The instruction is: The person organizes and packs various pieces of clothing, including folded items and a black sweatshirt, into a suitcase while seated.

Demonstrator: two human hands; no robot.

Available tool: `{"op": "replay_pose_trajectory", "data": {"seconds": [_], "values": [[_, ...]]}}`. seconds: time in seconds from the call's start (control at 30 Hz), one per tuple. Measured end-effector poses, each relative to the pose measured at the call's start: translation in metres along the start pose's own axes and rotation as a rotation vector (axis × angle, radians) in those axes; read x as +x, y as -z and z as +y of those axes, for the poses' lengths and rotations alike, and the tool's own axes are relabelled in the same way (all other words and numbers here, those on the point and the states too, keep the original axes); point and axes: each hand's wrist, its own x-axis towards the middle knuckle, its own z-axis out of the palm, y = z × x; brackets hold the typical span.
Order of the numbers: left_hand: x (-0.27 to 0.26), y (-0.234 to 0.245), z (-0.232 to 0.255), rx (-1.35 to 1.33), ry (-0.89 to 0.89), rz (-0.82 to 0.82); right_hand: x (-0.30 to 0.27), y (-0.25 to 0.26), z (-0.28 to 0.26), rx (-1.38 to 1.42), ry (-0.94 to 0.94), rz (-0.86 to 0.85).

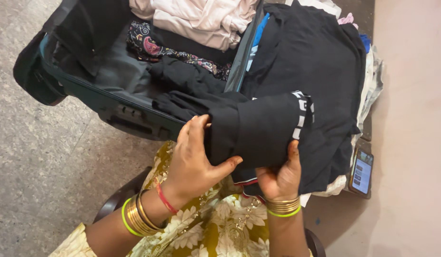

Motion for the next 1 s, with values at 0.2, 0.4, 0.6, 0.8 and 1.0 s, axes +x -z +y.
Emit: {"op": "replay_pose_trajectory", "data": {"seconds": [0.2,0.4,0.6,0.8,1.0], "values": [[-0.011,-0.004,-0.013,-0.030,-0.072,-0.065,-0.015,0.024,0.009,0.020,-0.051,-0.121],[-0.039,-0.012,-0.001,-0.053,0.191,0.053,-0.020,0.039,0.000,-0.145,-0.011,-0.210],[-0.048,-0.009,-0.027,-0.583,0.610,-0.306,-0.024,0.047,-0.006,-0.195,-0.007,-0.222],[-0.075,-0.050,-0.054,-1.038,0.703,-0.223,-0.028,0.077,-0.032,-0.181,0.019,-0.271],[-0.061,-0.049,-0.064,-1.367,1.177,-0.171,-0.025,0.093,-0.054,-0.235,-0.001,-0.264]]}}
